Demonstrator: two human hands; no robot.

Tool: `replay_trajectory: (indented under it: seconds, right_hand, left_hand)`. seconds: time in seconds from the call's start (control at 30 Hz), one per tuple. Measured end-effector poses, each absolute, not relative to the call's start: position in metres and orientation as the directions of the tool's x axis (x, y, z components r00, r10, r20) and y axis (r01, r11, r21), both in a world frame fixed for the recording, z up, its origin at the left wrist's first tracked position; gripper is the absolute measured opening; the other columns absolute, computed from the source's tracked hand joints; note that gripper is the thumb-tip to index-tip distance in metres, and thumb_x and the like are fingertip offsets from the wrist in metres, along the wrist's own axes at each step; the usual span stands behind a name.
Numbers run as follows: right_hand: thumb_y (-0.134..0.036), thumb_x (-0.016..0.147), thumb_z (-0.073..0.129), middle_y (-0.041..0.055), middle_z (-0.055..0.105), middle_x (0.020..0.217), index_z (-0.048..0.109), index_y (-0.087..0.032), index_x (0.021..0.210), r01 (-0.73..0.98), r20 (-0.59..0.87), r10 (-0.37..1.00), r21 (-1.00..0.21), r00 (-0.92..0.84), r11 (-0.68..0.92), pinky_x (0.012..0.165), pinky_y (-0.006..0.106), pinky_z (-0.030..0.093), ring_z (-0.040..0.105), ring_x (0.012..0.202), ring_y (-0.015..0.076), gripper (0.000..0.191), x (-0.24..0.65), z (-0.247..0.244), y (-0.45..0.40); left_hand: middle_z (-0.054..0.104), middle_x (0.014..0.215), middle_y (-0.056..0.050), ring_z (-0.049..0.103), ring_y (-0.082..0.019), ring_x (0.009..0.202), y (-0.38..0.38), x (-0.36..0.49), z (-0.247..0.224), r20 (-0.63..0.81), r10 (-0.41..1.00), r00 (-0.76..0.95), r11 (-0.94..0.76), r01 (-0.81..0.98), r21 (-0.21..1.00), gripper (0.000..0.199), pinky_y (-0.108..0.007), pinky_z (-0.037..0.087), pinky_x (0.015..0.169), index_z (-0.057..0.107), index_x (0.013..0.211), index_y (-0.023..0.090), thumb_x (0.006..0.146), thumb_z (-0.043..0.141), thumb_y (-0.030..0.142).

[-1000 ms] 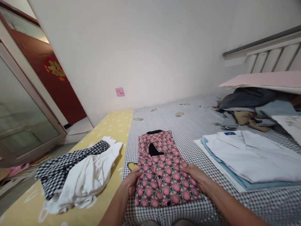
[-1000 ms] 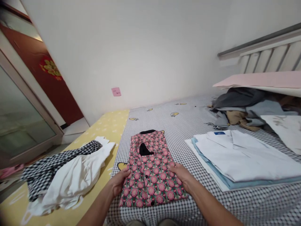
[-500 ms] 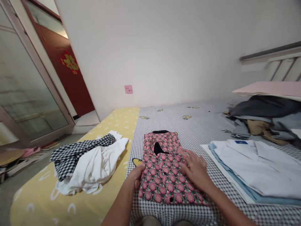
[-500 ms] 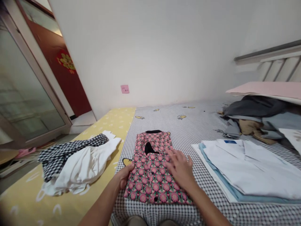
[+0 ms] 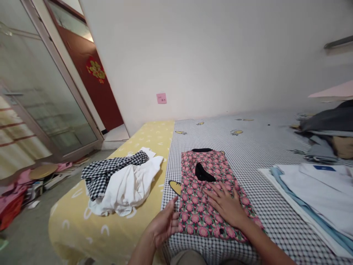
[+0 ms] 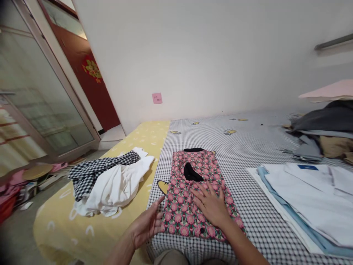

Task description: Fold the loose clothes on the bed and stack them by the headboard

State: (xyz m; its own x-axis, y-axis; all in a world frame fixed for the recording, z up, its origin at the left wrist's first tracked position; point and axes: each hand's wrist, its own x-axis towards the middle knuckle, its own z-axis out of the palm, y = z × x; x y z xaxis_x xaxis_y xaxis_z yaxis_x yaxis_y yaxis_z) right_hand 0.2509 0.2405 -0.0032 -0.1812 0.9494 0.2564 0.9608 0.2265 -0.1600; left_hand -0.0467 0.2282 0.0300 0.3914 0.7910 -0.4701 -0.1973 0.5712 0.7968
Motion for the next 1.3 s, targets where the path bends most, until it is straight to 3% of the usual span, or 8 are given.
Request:
replay_trajectory:
  seconds: [0.13, 0.23, 0.37, 0.5, 0.8, 0.93, 1.1, 1.3]
  right_hand:
    - [-0.062, 0.099, 0.030, -0.0032, 0.044, 0.157, 0.041, -0.053, 0.144, 0.958, 0.235, 0.957, -0.192, -0.168, 0.215, 0.109, 0.081, 0.011, 0.033, 0.145, 0.0388, 0.047, 0.248, 0.001, 0.239]
    - [-0.063, 0.099, 0.028, -0.0032, 0.042, 0.158, 0.041, -0.053, 0.144, 0.954, 0.194, 0.968, -0.221, -0.162, 0.204, 0.110, 0.080, 0.008, 0.031, 0.146, 0.0394, 0.049, 0.246, 0.006, 0.238]
    - [-0.065, 0.099, 0.026, -0.0061, 0.038, 0.160, 0.040, -0.055, 0.145, 0.942, 0.194, 0.967, -0.259, -0.164, 0.212, 0.111, 0.079, 0.002, 0.024, 0.149, 0.0389, 0.049, 0.246, 0.015, 0.236]
    - [-0.066, 0.098, 0.026, -0.0062, 0.035, 0.161, 0.036, -0.054, 0.147, 0.923, 0.172, 0.970, -0.319, -0.169, 0.218, 0.113, 0.077, 0.003, 0.022, 0.150, 0.0380, 0.051, 0.244, 0.023, 0.232]
    - [-0.051, 0.095, 0.050, 0.0002, 0.043, 0.158, 0.052, -0.040, 0.143, 0.832, 0.123, 0.986, -0.530, -0.114, 0.163, 0.120, 0.064, 0.013, 0.032, 0.148, 0.0306, 0.049, 0.262, 0.074, 0.228]
    - [-0.050, 0.101, 0.035, -0.0013, 0.051, 0.152, 0.050, -0.045, 0.142, 0.903, 0.301, 0.953, -0.417, 0.034, 0.099, 0.117, 0.070, 0.014, 0.037, 0.145, 0.0308, 0.044, 0.288, 0.065, 0.229]
    - [-0.057, 0.100, 0.035, -0.0004, 0.044, 0.157, 0.042, -0.045, 0.148, 0.969, 0.218, 0.976, -0.243, 0.001, 0.053, 0.115, 0.071, 0.018, 0.030, 0.148, 0.0361, 0.050, 0.300, 0.016, 0.229]
    - [-0.058, 0.100, 0.033, -0.0002, 0.041, 0.159, 0.037, -0.046, 0.150, 0.967, 0.220, 0.975, -0.244, -0.013, 0.068, 0.115, 0.071, 0.018, 0.029, 0.148, 0.0362, 0.051, 0.299, 0.006, 0.229]
  left_hand:
    - [0.069, 0.088, -0.007, 0.067, -0.018, 0.063, 0.229, -0.043, 0.029, -0.400, 0.914, 0.062, 0.390, 0.128, 0.912, 0.057, -0.037, 0.058, 0.068, 0.048, 0.139, 0.019, 0.091, 0.053, 0.048]
    - [0.062, 0.127, -0.017, 0.065, -0.028, 0.109, 0.239, -0.025, 0.042, -0.068, 0.995, -0.077, 0.092, 0.384, 0.919, 0.042, -0.046, 0.050, 0.100, 0.059, 0.130, 0.019, 0.094, 0.046, 0.037]
    - [0.041, 0.158, -0.013, 0.034, -0.033, 0.147, 0.253, 0.010, 0.043, 0.481, 0.844, 0.236, -0.449, 0.802, 0.394, 0.043, -0.063, 0.027, 0.117, 0.057, 0.138, 0.033, 0.098, 0.041, 0.031]
    - [0.045, 0.157, -0.010, 0.036, -0.033, 0.147, 0.272, 0.031, 0.016, 0.336, 0.799, 0.498, -0.562, 0.818, 0.124, 0.048, -0.067, 0.033, 0.113, 0.042, 0.147, 0.041, 0.099, 0.043, 0.036]
    - [0.031, 0.163, -0.005, 0.027, -0.028, 0.151, 0.273, 0.042, 0.027, 0.117, 0.908, 0.403, -0.408, 0.913, 0.023, 0.049, -0.060, 0.021, 0.121, 0.039, 0.148, 0.040, 0.100, 0.040, 0.039]
    - [0.030, 0.164, -0.003, 0.024, -0.027, 0.152, 0.268, 0.044, 0.033, 0.094, 0.909, 0.405, -0.409, 0.912, 0.027, 0.049, -0.060, 0.019, 0.122, 0.036, 0.150, 0.042, 0.100, 0.038, 0.040]
    - [0.031, 0.164, -0.002, 0.024, -0.027, 0.152, 0.270, 0.042, 0.029, 0.091, 0.910, 0.404, -0.409, 0.911, 0.047, 0.049, -0.061, 0.017, 0.122, 0.037, 0.149, 0.043, 0.100, 0.038, 0.041]
    - [0.032, 0.163, -0.004, 0.021, -0.028, 0.153, 0.272, 0.040, 0.021, 0.102, 0.909, 0.404, -0.415, 0.899, 0.138, 0.050, -0.062, 0.012, 0.122, 0.041, 0.148, 0.041, 0.098, 0.040, 0.042]
